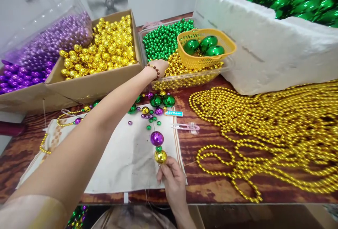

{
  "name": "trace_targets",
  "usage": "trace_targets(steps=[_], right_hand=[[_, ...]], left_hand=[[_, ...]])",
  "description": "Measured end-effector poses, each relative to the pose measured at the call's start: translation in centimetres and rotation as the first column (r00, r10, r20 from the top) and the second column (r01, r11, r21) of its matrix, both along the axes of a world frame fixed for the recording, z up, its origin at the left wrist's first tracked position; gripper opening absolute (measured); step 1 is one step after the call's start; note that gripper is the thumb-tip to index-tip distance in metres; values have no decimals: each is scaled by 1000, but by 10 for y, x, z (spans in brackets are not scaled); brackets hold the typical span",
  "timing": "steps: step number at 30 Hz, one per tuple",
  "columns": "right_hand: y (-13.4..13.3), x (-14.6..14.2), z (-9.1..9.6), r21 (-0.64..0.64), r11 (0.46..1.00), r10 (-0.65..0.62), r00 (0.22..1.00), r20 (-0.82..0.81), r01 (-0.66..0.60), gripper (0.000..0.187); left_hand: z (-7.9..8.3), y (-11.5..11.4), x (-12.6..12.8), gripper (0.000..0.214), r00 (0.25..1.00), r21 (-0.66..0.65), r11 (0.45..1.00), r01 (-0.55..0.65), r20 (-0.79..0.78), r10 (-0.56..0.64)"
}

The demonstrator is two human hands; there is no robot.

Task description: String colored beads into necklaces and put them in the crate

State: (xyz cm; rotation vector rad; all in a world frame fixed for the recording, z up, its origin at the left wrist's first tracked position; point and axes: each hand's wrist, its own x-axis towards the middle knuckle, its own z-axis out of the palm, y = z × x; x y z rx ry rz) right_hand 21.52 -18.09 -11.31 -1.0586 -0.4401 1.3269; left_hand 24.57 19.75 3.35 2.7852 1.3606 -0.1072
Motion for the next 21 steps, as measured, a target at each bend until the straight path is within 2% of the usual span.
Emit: trace_targets(steps=[3,8,15,17,21], right_hand=[[0,0,-1,6,1000,8,1000,14,-8,27],[0,-1,0,12,1000,1,1000,24,-1,30],[-1,-1,-5,33,999,34,999,5,-35,33],[-1,-1,-6,18,999,32,999,-4,-32,32],[-1,0,-2,12,1000,16,1000,24,-17,30]], left_hand=[[3,-3,-2,33,994,23,1000,8,-109,-5],[4,-4,-4,34,990,2,1000,-31,-136,31],[3,-2,-5,32,999,67,997,-38,-33,41],[2,-2,-2,31,999,26,1000,1,42,-2],[-5,2,7,18,984,-166,983,79,169,-50]])
